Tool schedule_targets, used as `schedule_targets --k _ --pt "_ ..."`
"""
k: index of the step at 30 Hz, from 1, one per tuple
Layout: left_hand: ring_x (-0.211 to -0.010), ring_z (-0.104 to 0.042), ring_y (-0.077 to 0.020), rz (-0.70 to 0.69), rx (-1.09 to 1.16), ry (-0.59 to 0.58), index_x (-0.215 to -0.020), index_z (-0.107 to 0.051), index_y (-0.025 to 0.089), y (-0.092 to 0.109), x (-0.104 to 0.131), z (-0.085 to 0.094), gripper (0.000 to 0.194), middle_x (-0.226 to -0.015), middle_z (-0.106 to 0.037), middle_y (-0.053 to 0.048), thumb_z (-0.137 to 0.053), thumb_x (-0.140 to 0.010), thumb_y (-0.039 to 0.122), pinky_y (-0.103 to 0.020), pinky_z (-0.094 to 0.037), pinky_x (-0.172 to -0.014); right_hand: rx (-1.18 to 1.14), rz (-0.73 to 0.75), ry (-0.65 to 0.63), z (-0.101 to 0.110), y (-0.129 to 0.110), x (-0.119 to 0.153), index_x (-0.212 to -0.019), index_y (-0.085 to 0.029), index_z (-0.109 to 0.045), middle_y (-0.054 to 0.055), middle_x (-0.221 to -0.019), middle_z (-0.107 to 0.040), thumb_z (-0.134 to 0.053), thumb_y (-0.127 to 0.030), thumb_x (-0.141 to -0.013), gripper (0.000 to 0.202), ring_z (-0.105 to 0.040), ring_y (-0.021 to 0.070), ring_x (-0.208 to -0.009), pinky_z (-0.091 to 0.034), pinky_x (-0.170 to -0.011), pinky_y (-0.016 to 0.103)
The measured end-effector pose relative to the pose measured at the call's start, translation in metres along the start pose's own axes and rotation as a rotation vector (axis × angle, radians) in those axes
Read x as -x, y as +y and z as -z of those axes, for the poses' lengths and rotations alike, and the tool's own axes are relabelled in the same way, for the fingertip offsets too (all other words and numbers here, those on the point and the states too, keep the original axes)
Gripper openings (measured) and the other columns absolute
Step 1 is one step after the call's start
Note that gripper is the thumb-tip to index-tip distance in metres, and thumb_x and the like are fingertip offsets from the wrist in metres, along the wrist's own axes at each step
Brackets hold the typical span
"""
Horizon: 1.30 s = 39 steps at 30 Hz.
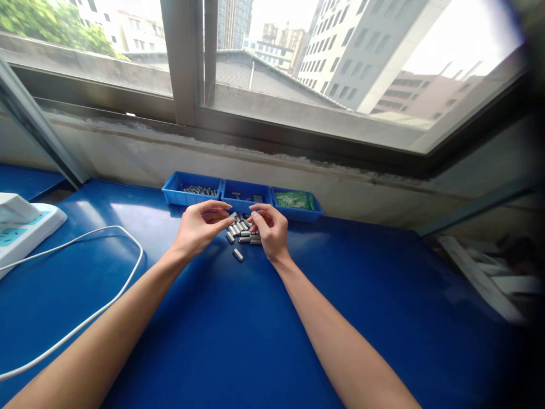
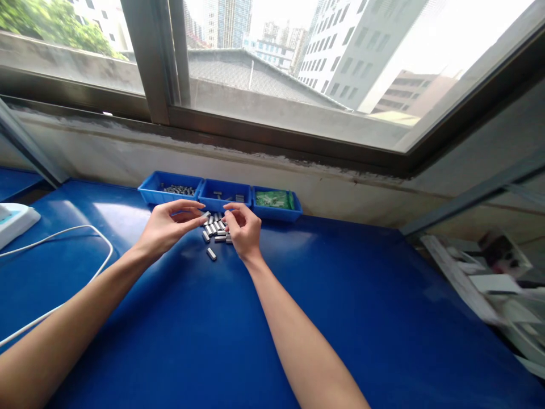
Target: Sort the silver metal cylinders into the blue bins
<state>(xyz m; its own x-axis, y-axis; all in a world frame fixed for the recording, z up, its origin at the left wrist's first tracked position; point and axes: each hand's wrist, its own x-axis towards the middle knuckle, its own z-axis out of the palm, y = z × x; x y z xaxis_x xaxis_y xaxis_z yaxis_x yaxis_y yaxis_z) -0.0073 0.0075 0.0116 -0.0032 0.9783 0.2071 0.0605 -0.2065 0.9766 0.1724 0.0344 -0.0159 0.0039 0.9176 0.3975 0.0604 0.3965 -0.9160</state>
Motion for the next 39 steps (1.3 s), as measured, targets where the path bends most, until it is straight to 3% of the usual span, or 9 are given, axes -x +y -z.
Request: schedule_targets --k 8,12,17,21,26,30,39 --pt "-0.078 -0.069 -0.0181 -0.012 0.093 -0.004 -0.104 -0.069 0.015 -0.005 0.001 -0.004 0.051 -0.08 -0.068 -0.002 -0.089 -0.061 0.035 -0.032 -0.057 -0.08 -0.179 -0.082 -0.253 0.003 -0.007 0.002 -0.1 -0.02 -0.071 0.0 -0.075 -0.069 -0.062 -0.023 -0.077 0.025 -0.058 0.0126 -0.057 -0.049 -0.058 0.026" --pt "-0.08 -0.07 -0.0184 -0.06 0.04 -0.03 -0.105 -0.069 0.015 -0.007 0.002 -0.007 0.049 -0.083 -0.068 -0.002 -0.087 -0.064 0.034 -0.033 -0.058 -0.083 -0.134 -0.103 -0.286 0.001 -0.008 0.002 -0.096 -0.02 -0.073 -0.001 -0.07 -0.068 -0.067 -0.029 -0.078 0.021 -0.057 0.0115 -0.056 -0.048 -0.056 0.025" --pt "-0.088 -0.072 -0.0205 -0.099 -0.04 -0.052 -0.109 -0.068 0.015 -0.008 0.0 -0.004 0.042 -0.091 -0.07 -0.005 -0.079 -0.072 0.032 -0.035 -0.058 -0.088 -0.105 -0.112 -0.206 -0.002 -0.002 0.0 -0.089 -0.019 -0.075 0.001 -0.072 -0.071 -0.075 -0.039 -0.076 0.023 -0.062 0.0135 -0.059 -0.052 -0.057 0.027" --pt "-0.091 -0.07 -0.0221 -0.247 -0.465 0.062 -0.108 -0.071 0.017 -0.01 -0.004 0.011 0.029 -0.101 -0.072 -0.009 -0.065 -0.083 0.032 -0.037 -0.057 -0.089 -0.086 -0.061 0.01 -0.002 0.008 -0.005 -0.093 -0.02 -0.075 0.003 -0.082 -0.074 -0.076 -0.04 -0.076 0.027 -0.066 0.0152 -0.065 -0.057 -0.063 0.029" --pt "-0.115 -0.062 -0.0285 -0.299 -0.859 -0.072 -0.118 -0.071 0.018 -0.018 -0.007 0.025 0.035 -0.123 -0.069 -0.011 -0.056 -0.089 0.031 -0.043 -0.047 -0.104 -0.091 -0.06 0.171 -0.001 0.015 -0.011 -0.1 -0.018 -0.074 0.007 -0.093 -0.077 -0.075 -0.04 -0.078 0.032 -0.07 0.0165 -0.069 -0.06 -0.067 0.032" --pt "-0.12 -0.057 -0.0298 -0.309 -0.956 -0.213 -0.123 -0.069 0.02 -0.023 -0.006 0.023 0.038 -0.128 -0.067 -0.01 -0.054 -0.09 0.03 -0.044 -0.044 -0.107 -0.144 -0.094 0.198 0.002 0.018 -0.013 -0.107 -0.016 -0.073 0.009 -0.098 -0.077 -0.074 -0.037 -0.079 0.035 -0.072 0.0184 -0.074 -0.06 -0.071 0.034" --pt "-0.12 -0.055 -0.0291 -0.353 -1.058 -0.261 -0.136 -0.058 0.017 -0.025 -0.006 0.019 0.044 -0.135 -0.062 -0.01 -0.04 -0.097 0.024 -0.043 -0.045 -0.105 -0.178 -0.127 0.149 0.004 0.017 -0.013 -0.112 -0.018 -0.071 0.009 -0.11 -0.075 -0.069 -0.029 -0.079 0.036 -0.074 0.0203 -0.082 -0.06 -0.075 0.035"
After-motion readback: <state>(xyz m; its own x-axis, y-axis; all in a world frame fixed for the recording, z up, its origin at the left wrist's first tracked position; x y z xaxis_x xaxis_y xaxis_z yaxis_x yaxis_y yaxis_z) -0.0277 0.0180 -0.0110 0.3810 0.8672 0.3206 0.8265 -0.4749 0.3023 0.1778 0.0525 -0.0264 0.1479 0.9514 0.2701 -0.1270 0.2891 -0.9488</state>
